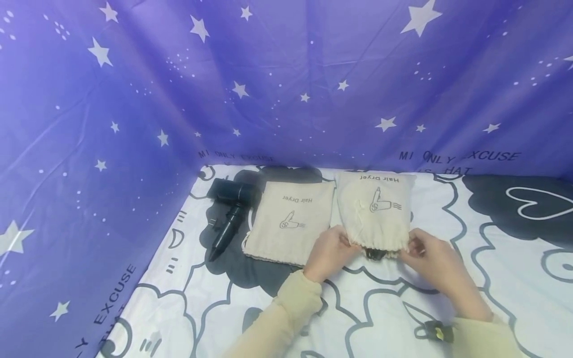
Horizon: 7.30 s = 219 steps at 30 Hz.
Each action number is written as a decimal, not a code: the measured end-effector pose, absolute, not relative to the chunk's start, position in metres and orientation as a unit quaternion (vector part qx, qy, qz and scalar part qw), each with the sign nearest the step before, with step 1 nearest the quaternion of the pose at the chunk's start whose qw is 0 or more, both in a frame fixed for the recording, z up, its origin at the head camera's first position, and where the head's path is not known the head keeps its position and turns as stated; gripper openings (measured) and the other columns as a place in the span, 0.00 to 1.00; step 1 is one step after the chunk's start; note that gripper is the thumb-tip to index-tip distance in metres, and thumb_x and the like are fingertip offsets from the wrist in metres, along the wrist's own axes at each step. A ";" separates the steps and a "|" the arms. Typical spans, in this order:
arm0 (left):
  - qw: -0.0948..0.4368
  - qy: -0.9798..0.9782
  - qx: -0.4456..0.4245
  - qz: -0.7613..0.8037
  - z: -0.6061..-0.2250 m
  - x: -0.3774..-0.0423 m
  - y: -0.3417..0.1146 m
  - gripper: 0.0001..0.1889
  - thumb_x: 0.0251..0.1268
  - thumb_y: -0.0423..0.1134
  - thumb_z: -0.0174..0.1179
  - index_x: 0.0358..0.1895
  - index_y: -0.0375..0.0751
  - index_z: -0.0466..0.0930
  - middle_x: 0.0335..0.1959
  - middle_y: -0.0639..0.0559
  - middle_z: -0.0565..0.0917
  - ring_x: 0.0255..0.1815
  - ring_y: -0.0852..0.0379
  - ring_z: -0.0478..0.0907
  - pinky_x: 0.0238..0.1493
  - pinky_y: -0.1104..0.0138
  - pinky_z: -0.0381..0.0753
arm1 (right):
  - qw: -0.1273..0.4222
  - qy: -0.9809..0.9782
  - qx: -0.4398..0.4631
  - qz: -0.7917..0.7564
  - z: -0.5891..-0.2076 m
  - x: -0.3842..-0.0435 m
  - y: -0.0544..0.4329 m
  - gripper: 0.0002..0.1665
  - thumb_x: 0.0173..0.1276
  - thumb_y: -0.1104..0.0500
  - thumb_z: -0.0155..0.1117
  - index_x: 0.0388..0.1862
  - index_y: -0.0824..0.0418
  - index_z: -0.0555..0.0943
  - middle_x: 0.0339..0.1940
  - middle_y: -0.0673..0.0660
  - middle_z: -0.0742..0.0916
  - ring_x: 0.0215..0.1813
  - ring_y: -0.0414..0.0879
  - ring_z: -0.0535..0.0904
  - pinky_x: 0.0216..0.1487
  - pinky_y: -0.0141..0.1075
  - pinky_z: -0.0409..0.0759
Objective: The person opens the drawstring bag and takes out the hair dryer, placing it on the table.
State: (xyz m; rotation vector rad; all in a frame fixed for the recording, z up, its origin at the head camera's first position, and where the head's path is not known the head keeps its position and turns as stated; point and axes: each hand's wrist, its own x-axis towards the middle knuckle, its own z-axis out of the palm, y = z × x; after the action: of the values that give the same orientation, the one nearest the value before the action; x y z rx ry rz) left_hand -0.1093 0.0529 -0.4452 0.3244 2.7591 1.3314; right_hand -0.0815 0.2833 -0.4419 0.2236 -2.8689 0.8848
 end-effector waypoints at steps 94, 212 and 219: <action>0.095 0.895 0.077 0.430 -0.441 -0.119 0.031 0.04 0.71 0.34 0.54 0.46 0.44 0.74 0.21 0.56 0.74 0.17 0.61 0.69 0.18 0.69 0.66 | 0.023 -0.967 0.074 0.242 -0.447 -0.083 0.322 0.08 0.60 0.66 0.68 0.37 0.61 0.79 0.30 0.59 0.86 0.30 0.52 0.82 0.29 0.42 0.78; 0.096 0.883 0.063 0.456 -0.421 -0.179 0.031 0.11 0.67 0.43 0.61 0.38 0.40 0.88 0.24 0.57 0.83 0.21 0.65 0.74 0.29 0.74 0.72 | -0.097 -0.958 -0.051 0.265 -0.433 -0.066 0.354 0.37 0.81 0.41 0.35 0.50 0.77 0.70 0.29 0.54 0.83 0.31 0.46 0.77 0.30 0.38 0.72; 0.130 0.867 0.029 0.481 -0.432 -0.192 0.036 0.21 0.76 0.42 0.49 0.30 0.31 0.84 0.18 0.49 0.81 0.17 0.61 0.69 0.22 0.72 0.64 | -0.090 -0.963 -0.048 0.250 -0.438 -0.070 0.358 0.37 0.79 0.40 0.44 0.52 0.78 0.69 0.28 0.57 0.86 0.36 0.62 0.82 0.38 0.57 0.75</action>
State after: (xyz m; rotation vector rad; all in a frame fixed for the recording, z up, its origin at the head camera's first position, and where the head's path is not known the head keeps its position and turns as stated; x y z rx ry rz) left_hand -0.1921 0.0360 -0.4325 0.0850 2.5188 1.3966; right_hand -0.0697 0.3578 -0.4381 -0.1590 -3.2109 0.8338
